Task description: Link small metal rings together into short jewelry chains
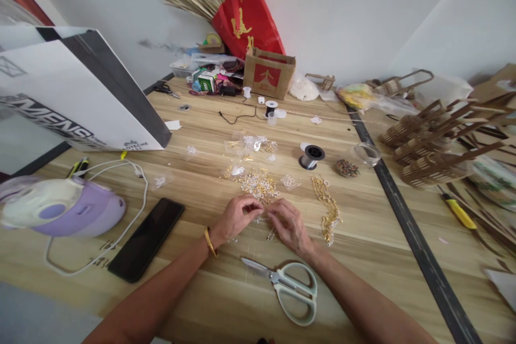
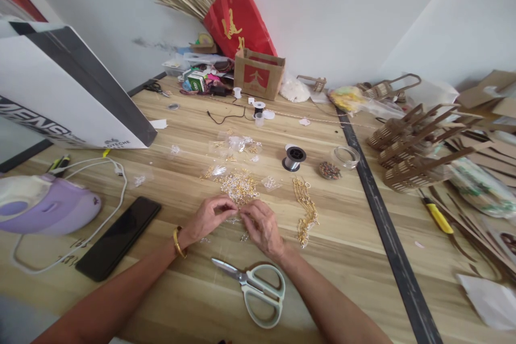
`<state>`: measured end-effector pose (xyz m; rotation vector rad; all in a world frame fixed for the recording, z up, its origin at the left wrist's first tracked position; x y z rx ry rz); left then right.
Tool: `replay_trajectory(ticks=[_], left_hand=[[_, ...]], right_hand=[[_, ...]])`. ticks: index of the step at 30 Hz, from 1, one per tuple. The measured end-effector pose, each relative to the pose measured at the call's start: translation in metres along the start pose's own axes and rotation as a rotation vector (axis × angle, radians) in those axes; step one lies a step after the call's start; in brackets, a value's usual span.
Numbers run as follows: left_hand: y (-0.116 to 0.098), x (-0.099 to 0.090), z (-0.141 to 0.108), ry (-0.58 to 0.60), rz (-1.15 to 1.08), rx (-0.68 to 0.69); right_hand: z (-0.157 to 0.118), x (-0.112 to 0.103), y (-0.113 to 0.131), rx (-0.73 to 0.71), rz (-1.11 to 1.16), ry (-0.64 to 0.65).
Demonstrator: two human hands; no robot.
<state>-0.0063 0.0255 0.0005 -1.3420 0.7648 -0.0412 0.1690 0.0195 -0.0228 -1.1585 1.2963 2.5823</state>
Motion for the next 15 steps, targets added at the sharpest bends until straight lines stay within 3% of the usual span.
replay_trajectory(ticks=[9, 15], left_hand=[[0.0072, 0.0013, -0.0041, 0.19, 0.495, 0.051], [0.0108, 0.0018, -0.0042, 0.295, 0.618, 0.104]], right_hand=[[-0.0018, 0.0025, -0.0028, 0.01, 0.048, -0.058], [-0.001, 0.0017, -0.0028, 0.013, 0.037, -0.055]])
Point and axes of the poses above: each hand's wrist, its own z-axis towards the middle knuckle, its own x-axis out of the palm, y = z × x, the point moved 1 cm from there along z, towards the middle knuckle, and after that the axes turned 14 degrees about y, right-handed, at the moved point
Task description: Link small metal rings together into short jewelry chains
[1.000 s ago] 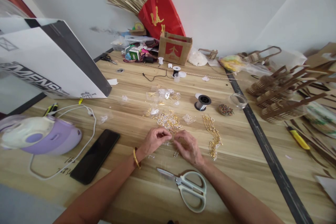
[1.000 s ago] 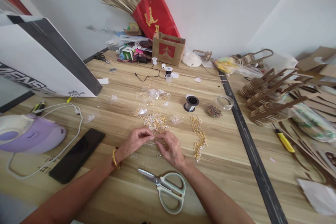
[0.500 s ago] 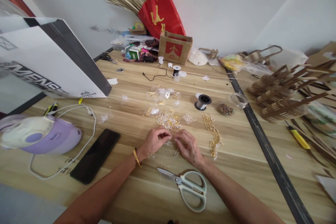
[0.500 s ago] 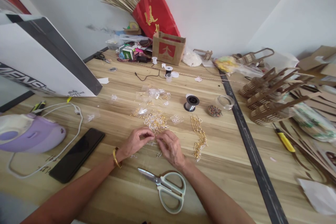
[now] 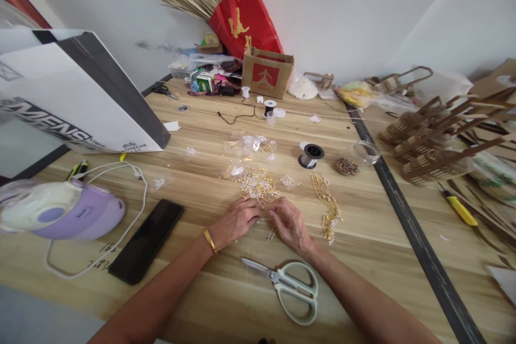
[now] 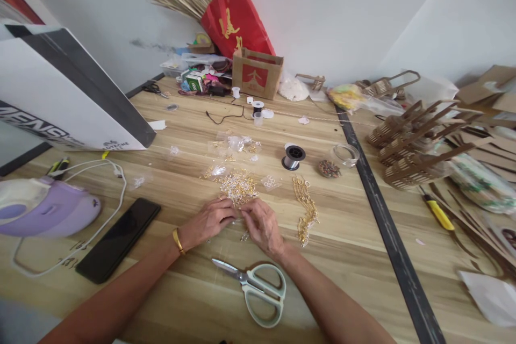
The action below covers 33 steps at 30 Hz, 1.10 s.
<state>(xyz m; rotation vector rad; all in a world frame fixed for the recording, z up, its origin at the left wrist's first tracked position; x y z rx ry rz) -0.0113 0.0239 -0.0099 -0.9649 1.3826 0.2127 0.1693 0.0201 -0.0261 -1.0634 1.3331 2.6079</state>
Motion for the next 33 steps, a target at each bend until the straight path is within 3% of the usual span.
replay_trajectory(ticks=[15, 19, 23, 27, 33], left_hand=[[-0.007, -0.003, 0.002, 0.061, 0.108, 0.011], [-0.005, -0.004, 0.004, -0.071, -0.16, -0.055], [0.0, -0.008, 0.006, -0.226, -0.616, -0.163], [0.005, -0.011, 0.007, -0.264, -1.031, -0.261], [0.009, -0.01, 0.009, -0.347, -1.309, -0.228]], right_hand=[[-0.001, 0.0, -0.003, 0.0, -0.026, 0.007], [-0.001, 0.0, -0.004, 0.016, 0.002, 0.001], [-0.001, 0.0, -0.005, 0.03, 0.036, -0.031], [-0.001, -0.001, -0.004, 0.023, 0.034, -0.036], [0.0, -0.001, -0.002, -0.006, 0.028, -0.043]])
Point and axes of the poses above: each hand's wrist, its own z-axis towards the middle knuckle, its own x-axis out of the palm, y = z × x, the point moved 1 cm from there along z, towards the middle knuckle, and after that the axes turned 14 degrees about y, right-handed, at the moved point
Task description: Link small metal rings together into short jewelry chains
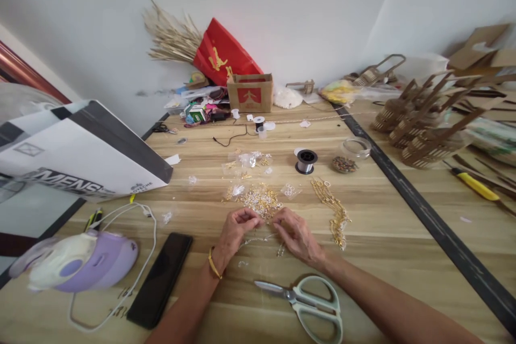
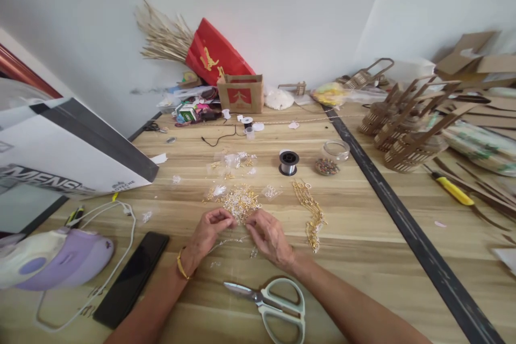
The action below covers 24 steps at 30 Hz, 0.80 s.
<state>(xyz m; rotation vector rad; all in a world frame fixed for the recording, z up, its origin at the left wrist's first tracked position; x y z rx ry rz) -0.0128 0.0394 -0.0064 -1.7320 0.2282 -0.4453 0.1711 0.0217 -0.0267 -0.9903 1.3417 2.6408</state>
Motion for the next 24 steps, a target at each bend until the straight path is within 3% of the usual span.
replay_trajectory(ticks=[11, 24], left_hand=[[-0.005, 0.008, 0.004, 0.022, -0.028, -0.001], [-0.004, 0.017, 0.005, -0.051, -0.086, 0.003]], right_hand=[[0.008, -0.001, 0.012, 0.112, 0.126, -0.11], [0.019, 0.009, 0.012, 0.319, 0.419, -0.202]])
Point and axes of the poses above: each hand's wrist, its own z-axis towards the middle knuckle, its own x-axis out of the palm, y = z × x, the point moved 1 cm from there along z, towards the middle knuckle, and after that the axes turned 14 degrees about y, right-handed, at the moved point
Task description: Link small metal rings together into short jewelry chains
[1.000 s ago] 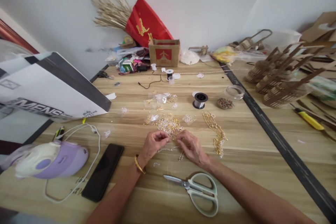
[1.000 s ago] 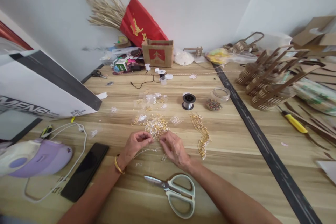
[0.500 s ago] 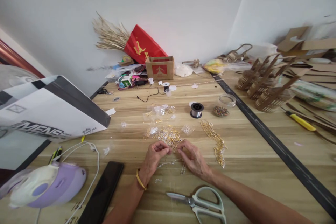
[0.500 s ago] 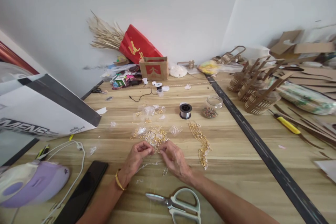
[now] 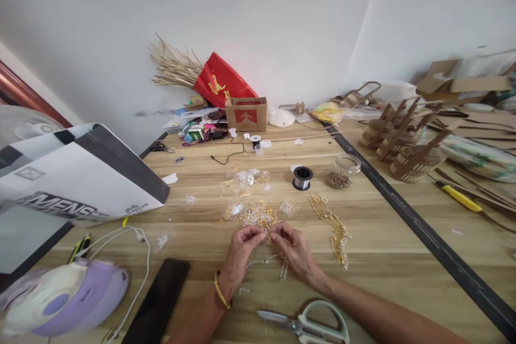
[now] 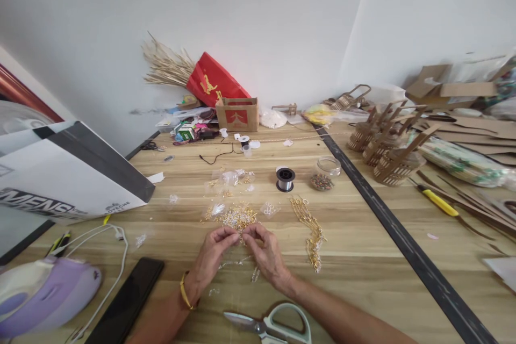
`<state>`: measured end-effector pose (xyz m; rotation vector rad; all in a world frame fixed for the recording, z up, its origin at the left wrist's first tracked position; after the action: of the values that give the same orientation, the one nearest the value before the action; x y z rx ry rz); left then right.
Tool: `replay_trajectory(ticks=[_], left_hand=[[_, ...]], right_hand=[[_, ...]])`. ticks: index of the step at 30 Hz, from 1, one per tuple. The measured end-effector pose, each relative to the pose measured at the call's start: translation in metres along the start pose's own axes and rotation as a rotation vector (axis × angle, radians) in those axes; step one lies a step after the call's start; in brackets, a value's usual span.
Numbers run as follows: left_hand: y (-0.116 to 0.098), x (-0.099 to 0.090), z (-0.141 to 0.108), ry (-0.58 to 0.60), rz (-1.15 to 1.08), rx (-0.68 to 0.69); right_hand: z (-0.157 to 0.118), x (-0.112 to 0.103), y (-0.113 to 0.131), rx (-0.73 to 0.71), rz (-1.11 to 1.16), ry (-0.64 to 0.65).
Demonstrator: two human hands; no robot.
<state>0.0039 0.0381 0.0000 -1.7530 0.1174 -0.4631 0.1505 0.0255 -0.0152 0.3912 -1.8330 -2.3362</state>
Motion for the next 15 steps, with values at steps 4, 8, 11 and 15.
replay_trajectory(ticks=[4, 8, 11, 15], left_hand=[[-0.001, 0.004, 0.0, 0.014, 0.002, -0.024], [0.001, 0.006, 0.0, 0.009, 0.028, -0.032], [0.005, 0.007, 0.001, 0.007, 0.027, -0.036], [0.009, 0.008, 0.002, 0.008, 0.054, -0.009]], right_hand=[[0.0, 0.0, 0.0, -0.011, -0.011, 0.014], [-0.001, -0.001, -0.004, -0.013, -0.012, 0.019], [-0.002, -0.003, -0.006, -0.023, -0.039, 0.039], [-0.003, -0.005, -0.005, -0.033, -0.081, 0.057]])
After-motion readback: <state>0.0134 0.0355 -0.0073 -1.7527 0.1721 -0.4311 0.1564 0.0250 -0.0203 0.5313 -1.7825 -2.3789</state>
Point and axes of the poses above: each hand's wrist, its own z-axis towards the middle knuckle, its own x-axis out of the palm, y = z × x, the point moved 1 cm from there along z, towards the middle knuckle, and after that the axes turned 14 degrees about y, right-handed, at the moved point
